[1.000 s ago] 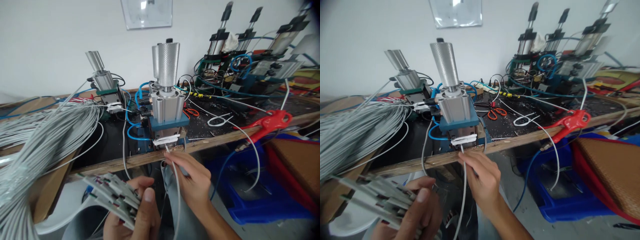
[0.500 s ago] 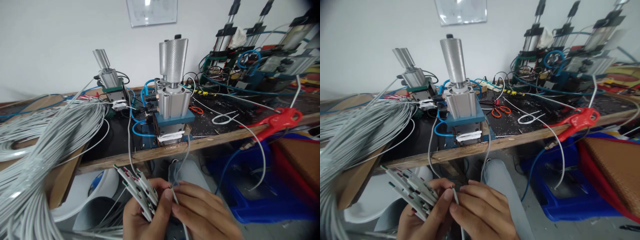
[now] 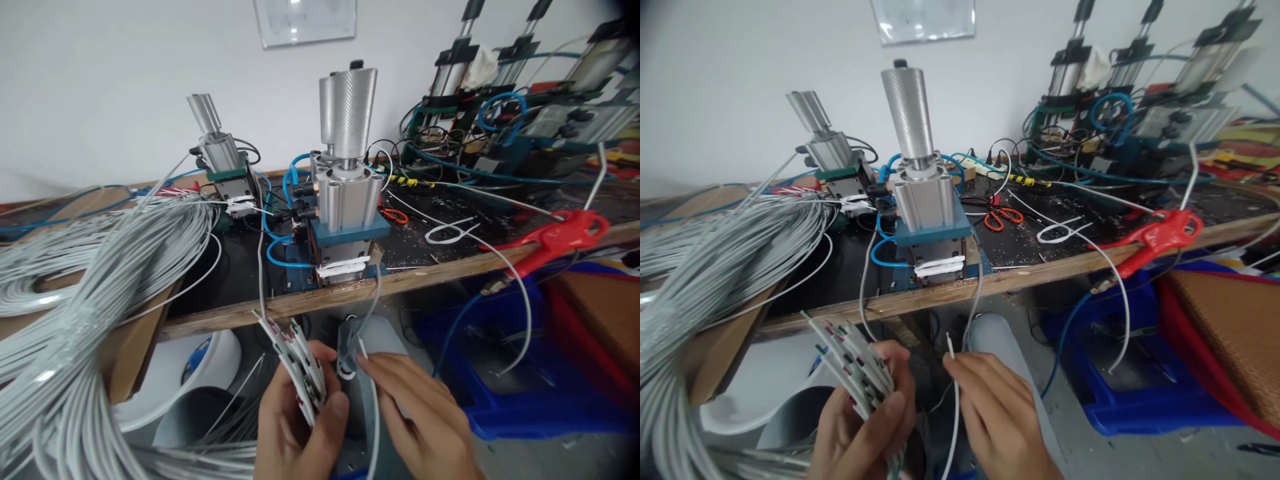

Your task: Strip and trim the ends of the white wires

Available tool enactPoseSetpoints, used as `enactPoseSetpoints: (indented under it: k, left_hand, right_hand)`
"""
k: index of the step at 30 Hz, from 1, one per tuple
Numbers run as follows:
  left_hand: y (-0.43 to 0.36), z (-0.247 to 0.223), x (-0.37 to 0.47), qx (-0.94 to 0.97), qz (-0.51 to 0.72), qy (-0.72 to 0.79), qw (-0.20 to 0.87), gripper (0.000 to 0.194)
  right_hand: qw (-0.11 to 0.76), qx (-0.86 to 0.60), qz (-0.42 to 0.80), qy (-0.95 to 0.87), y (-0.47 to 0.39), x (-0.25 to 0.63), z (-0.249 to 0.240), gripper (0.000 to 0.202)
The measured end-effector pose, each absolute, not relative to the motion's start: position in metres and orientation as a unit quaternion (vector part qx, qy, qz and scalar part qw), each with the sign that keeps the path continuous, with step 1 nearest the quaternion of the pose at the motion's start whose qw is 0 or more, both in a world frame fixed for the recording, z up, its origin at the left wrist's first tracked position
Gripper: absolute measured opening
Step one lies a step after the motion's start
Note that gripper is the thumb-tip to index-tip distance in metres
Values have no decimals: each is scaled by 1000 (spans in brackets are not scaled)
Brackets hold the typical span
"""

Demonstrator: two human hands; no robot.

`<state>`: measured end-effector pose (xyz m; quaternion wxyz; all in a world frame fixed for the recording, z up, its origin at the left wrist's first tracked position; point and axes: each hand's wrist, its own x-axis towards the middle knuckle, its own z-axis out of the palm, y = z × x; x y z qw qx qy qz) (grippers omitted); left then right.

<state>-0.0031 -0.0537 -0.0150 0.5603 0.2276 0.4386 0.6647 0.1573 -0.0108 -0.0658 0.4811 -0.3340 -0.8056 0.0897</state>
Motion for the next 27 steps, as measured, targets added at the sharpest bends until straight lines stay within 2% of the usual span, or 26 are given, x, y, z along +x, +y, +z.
enactPoseSetpoints:
  k: [2,4,7,9,12,20,24,27]
  left_hand:
    - [-53,-23,-11,248,655,357,618,40]
    - [-51,-28,-16,255,641,312,653,43]
    - [-51,-32,-16,262,634,312,657,43]
    - [-54,-31,-13,267,639,325,644,43]
    - [-60,-30,-9,261,647,352,624,39]
    - [-65,-30,-2,270,664,382,583,30]
    - [-64,-33,3,259,661,411,572,32]
    - [-65,-31,6,262,663,443,543,30]
  right_hand:
    - [384,-367,125,-838,-8,163,-71,42]
    - [348,-399,157,-834,-11,166,-70,40]
    - [398,-430,226,-778,-24,161,-55,26]
    - [428,-397,273,-765,-31,151,-41,20]
    - [446,-334,302,-774,-33,135,-27,23]
    - [395,-341,263,-811,-28,130,-25,21]
    - [382,-371,220,-817,-28,129,-19,16]
    - [410,-380,281,-780,-26,124,-18,14]
